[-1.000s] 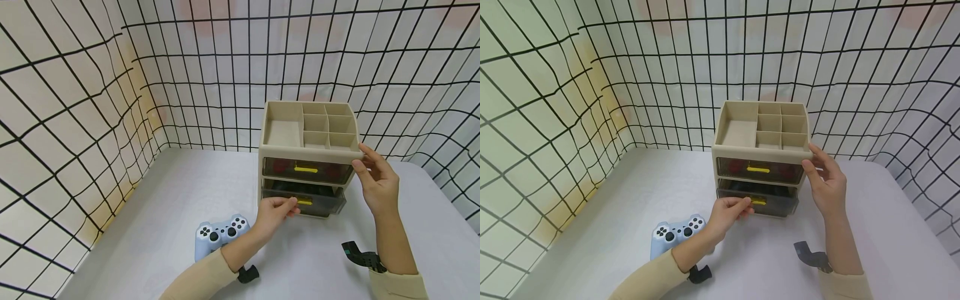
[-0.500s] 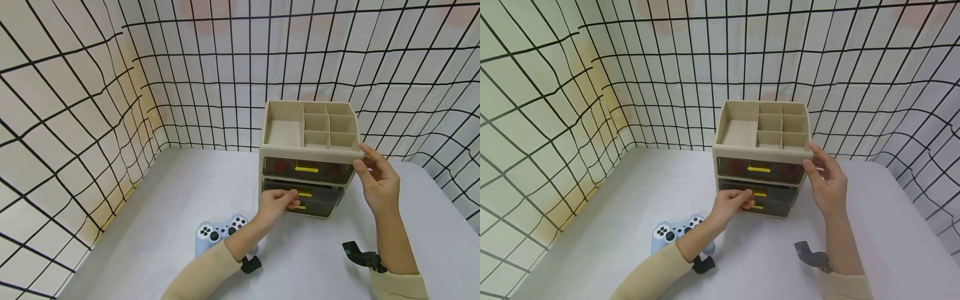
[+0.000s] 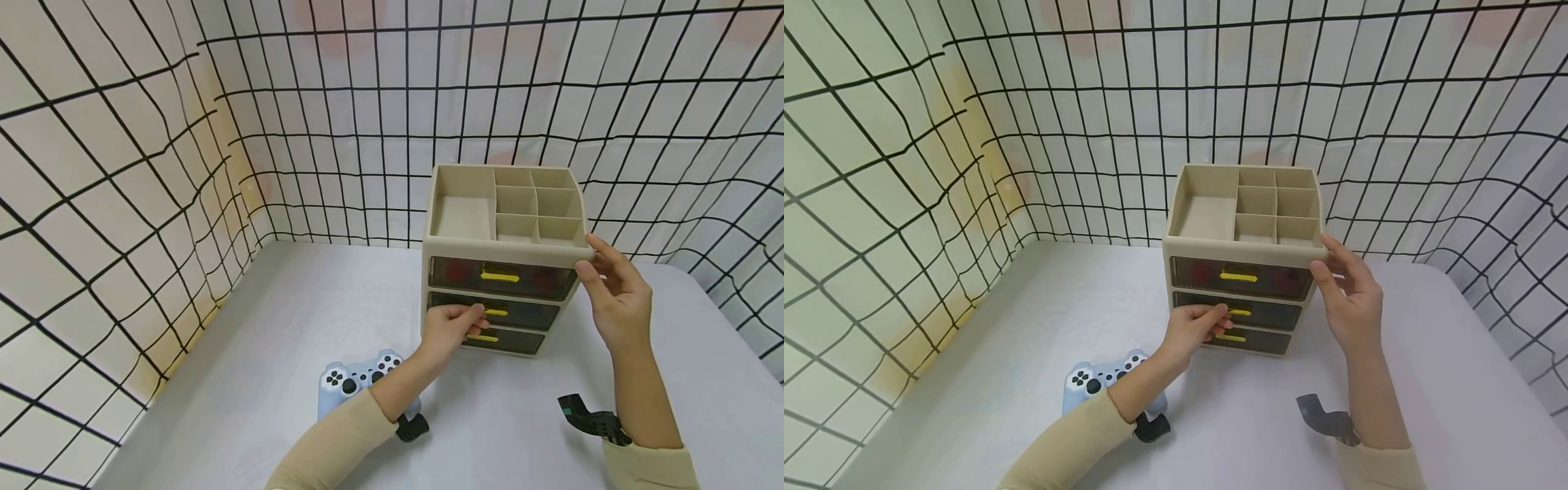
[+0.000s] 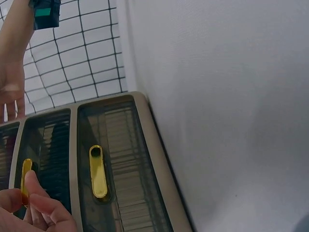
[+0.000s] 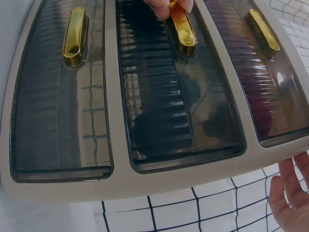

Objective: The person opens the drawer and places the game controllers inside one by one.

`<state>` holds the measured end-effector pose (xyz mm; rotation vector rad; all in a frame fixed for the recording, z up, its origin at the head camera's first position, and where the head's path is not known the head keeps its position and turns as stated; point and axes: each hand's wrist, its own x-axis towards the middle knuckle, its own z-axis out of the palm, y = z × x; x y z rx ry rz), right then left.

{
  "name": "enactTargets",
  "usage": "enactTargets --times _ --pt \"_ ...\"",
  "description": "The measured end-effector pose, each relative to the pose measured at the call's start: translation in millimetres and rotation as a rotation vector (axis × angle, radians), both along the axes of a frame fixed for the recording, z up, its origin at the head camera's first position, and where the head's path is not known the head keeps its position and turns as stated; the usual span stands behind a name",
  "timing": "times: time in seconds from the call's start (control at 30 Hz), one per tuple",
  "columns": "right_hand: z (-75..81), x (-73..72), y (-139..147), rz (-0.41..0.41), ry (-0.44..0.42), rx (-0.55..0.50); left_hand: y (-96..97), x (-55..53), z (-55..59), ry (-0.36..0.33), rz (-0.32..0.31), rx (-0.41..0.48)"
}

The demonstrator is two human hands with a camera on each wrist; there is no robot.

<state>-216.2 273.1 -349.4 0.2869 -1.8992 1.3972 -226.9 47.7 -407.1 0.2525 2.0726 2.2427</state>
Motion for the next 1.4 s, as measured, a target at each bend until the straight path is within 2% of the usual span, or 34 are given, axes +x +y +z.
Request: enactTargets --times 0.23,0.37,0.47,0.63,0.77,0.9,1.13,1.4 --pt "1.9 1.0 -1.4 -0.005 0.000 0.001 1.5 -0.7 -0.7 0.027 0.007 -0.021" --pt "1.7 1.0 -1.4 -0.006 0.001 0.001 0.7 0.4 -2.3 0.055 0.000 -0.063" --pt "1.4 0.7 -1.5 -0.005 0.000 0.000 -3.9 4.0 -2.9 0.064 -0.019 -0.136" --pt "1.6 -0.6 -1.5 0.013 0.016 -0.006 -12.0 9.6 -6.6 0.058 -0.007 -0.294" --pt "1.7 -0.6 -1.5 0.014 0.015 -0.011 -15.0 9.8 -12.4 -0.007 -0.018 -0.429" --pt "1.2 -0.6 -1.1 0.011 0.007 -0.017 -17.2 9.4 -17.4 -0.072 -0.054 -0.511" --pt "0.8 -0.6 -0.6 0.016 0.012 -0.011 -15.1 3.4 -25.7 -0.112 -0.083 -0.500" --pt "0.3 -0.4 -0.9 0.019 0.014 -0.017 -7.2 1.4 -27.6 -0.141 -0.013 -0.410"
